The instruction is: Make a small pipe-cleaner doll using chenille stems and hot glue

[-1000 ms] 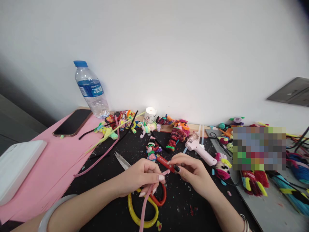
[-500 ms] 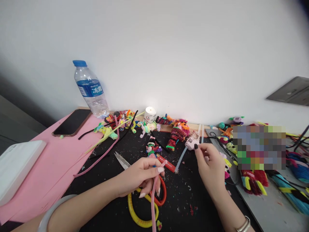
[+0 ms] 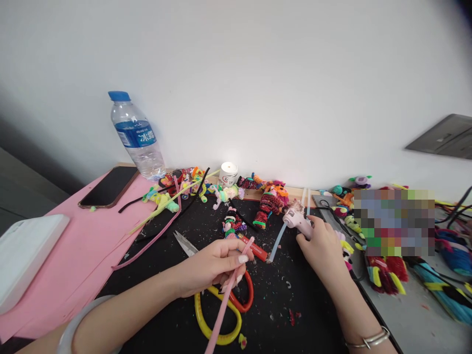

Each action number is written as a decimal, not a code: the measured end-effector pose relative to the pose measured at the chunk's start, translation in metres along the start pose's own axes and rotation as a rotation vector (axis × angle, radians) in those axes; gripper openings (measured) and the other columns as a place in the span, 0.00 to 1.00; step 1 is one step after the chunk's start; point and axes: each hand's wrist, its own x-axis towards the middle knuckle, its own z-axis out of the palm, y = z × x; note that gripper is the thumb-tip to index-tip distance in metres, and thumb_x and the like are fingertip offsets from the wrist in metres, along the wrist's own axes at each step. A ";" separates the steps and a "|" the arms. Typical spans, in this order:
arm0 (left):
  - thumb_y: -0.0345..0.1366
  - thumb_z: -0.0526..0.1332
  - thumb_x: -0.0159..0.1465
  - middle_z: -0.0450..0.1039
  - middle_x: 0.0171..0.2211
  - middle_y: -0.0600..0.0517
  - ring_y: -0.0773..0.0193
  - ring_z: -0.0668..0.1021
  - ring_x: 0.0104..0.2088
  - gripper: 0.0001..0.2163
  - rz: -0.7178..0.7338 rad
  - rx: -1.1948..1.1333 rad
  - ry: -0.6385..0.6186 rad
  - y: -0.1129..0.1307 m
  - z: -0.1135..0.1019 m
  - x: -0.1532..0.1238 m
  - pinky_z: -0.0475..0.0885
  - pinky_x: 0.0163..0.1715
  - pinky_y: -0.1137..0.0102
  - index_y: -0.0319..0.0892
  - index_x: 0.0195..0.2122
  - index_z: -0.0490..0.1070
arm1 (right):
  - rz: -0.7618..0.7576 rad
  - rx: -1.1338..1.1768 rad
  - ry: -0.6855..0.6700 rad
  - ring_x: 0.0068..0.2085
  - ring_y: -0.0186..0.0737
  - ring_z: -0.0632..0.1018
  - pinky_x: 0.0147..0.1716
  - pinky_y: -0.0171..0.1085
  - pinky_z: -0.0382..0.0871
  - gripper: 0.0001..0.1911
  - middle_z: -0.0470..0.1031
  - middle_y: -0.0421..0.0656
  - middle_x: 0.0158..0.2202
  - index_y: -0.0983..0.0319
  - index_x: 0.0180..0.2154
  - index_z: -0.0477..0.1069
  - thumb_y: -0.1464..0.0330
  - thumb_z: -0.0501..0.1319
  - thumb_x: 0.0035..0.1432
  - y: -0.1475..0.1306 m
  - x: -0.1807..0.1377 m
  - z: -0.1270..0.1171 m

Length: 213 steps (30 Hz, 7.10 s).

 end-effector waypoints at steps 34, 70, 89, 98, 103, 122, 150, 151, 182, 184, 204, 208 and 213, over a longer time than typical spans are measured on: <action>0.38 0.63 0.59 0.72 0.22 0.50 0.78 0.68 0.16 0.10 -0.004 -0.237 0.085 -0.003 -0.009 0.003 0.59 0.16 0.83 0.34 0.30 0.71 | -0.299 0.954 -0.438 0.33 0.45 0.77 0.32 0.37 0.71 0.13 0.79 0.45 0.35 0.62 0.40 0.75 0.65 0.60 0.54 -0.027 -0.016 -0.026; 0.35 0.62 0.60 0.72 0.22 0.51 0.77 0.70 0.18 0.07 0.004 -0.269 0.078 -0.004 -0.009 0.003 0.62 0.17 0.84 0.34 0.30 0.71 | -0.293 0.871 -0.450 0.24 0.36 0.69 0.23 0.32 0.65 0.10 0.71 0.40 0.22 0.63 0.25 0.70 0.63 0.59 0.52 -0.030 -0.019 -0.028; 0.36 0.63 0.58 0.72 0.22 0.51 0.77 0.69 0.17 0.09 -0.005 -0.264 0.092 -0.003 -0.009 0.002 0.61 0.17 0.84 0.34 0.30 0.71 | -0.292 0.903 -0.387 0.24 0.36 0.70 0.23 0.32 0.66 0.09 0.73 0.41 0.23 0.64 0.31 0.73 0.65 0.59 0.51 -0.032 -0.018 -0.030; 0.37 0.64 0.58 0.72 0.22 0.51 0.78 0.69 0.16 0.09 -0.010 -0.251 0.095 -0.004 -0.009 0.003 0.61 0.16 0.83 0.34 0.30 0.71 | -0.348 0.878 -0.358 0.28 0.41 0.75 0.28 0.35 0.70 0.11 0.77 0.43 0.29 0.63 0.36 0.75 0.65 0.58 0.53 -0.029 -0.016 -0.031; 0.37 0.63 0.59 0.73 0.22 0.50 0.78 0.69 0.16 0.09 -0.006 -0.250 0.090 -0.003 -0.009 0.003 0.61 0.16 0.83 0.34 0.30 0.71 | -0.326 0.875 -0.362 0.28 0.40 0.74 0.27 0.34 0.69 0.11 0.76 0.43 0.28 0.63 0.35 0.75 0.66 0.58 0.52 -0.031 -0.016 -0.032; 0.38 0.64 0.57 0.72 0.22 0.51 0.77 0.69 0.16 0.10 -0.005 -0.248 0.114 -0.004 -0.008 0.003 0.61 0.17 0.82 0.34 0.30 0.71 | -0.324 0.842 -0.373 0.25 0.37 0.70 0.24 0.33 0.67 0.10 0.73 0.41 0.24 0.63 0.32 0.74 0.64 0.58 0.52 -0.029 -0.017 -0.031; 0.38 0.64 0.58 0.72 0.22 0.51 0.78 0.68 0.16 0.09 -0.012 -0.238 0.098 -0.002 -0.009 0.003 0.59 0.16 0.82 0.34 0.30 0.71 | -0.322 0.827 -0.360 0.25 0.37 0.71 0.24 0.32 0.66 0.08 0.73 0.40 0.24 0.63 0.30 0.73 0.65 0.58 0.52 -0.029 -0.016 -0.030; 0.37 0.64 0.58 0.72 0.22 0.51 0.78 0.68 0.16 0.09 -0.011 -0.242 0.098 -0.002 -0.008 0.003 0.59 0.17 0.82 0.34 0.30 0.71 | -0.315 0.824 -0.374 0.25 0.37 0.71 0.23 0.32 0.66 0.08 0.73 0.40 0.24 0.63 0.30 0.73 0.65 0.59 0.51 -0.029 -0.016 -0.030; 0.35 0.62 0.60 0.72 0.22 0.51 0.79 0.69 0.16 0.08 -0.006 -0.252 0.083 -0.002 -0.009 0.003 0.62 0.16 0.84 0.33 0.30 0.71 | -0.315 0.867 -0.406 0.28 0.39 0.74 0.28 0.33 0.68 0.09 0.76 0.42 0.28 0.63 0.34 0.75 0.67 0.58 0.52 -0.028 -0.016 -0.029; 0.35 0.62 0.60 0.72 0.22 0.51 0.79 0.69 0.16 0.08 -0.004 -0.258 0.086 -0.003 -0.009 0.002 0.62 0.16 0.84 0.33 0.30 0.71 | -0.324 0.844 -0.408 0.25 0.37 0.71 0.24 0.32 0.67 0.07 0.74 0.40 0.24 0.63 0.29 0.73 0.66 0.59 0.51 -0.028 -0.017 -0.028; 0.34 0.62 0.59 0.71 0.22 0.50 0.79 0.68 0.16 0.08 0.002 -0.286 0.083 -0.001 -0.009 0.003 0.62 0.17 0.84 0.33 0.30 0.71 | 0.039 0.386 0.169 0.45 0.53 0.73 0.43 0.47 0.66 0.26 0.72 0.54 0.47 0.66 0.52 0.63 0.62 0.56 0.53 -0.017 -0.001 -0.015; 0.35 0.62 0.59 0.72 0.22 0.50 0.79 0.68 0.16 0.08 0.003 -0.282 0.087 -0.001 -0.008 0.002 0.61 0.17 0.84 0.33 0.30 0.71 | 0.012 0.173 0.132 0.44 0.56 0.71 0.43 0.50 0.64 0.25 0.73 0.55 0.45 0.67 0.52 0.64 0.66 0.56 0.52 -0.012 -0.002 -0.009; 0.36 0.62 0.59 0.72 0.21 0.50 0.79 0.67 0.14 0.09 -0.003 -0.255 0.082 0.000 -0.008 0.001 0.59 0.15 0.83 0.33 0.29 0.71 | 0.036 0.069 0.122 0.46 0.60 0.69 0.43 0.55 0.62 0.26 0.69 0.57 0.46 0.66 0.53 0.64 0.66 0.57 0.51 -0.013 -0.004 -0.010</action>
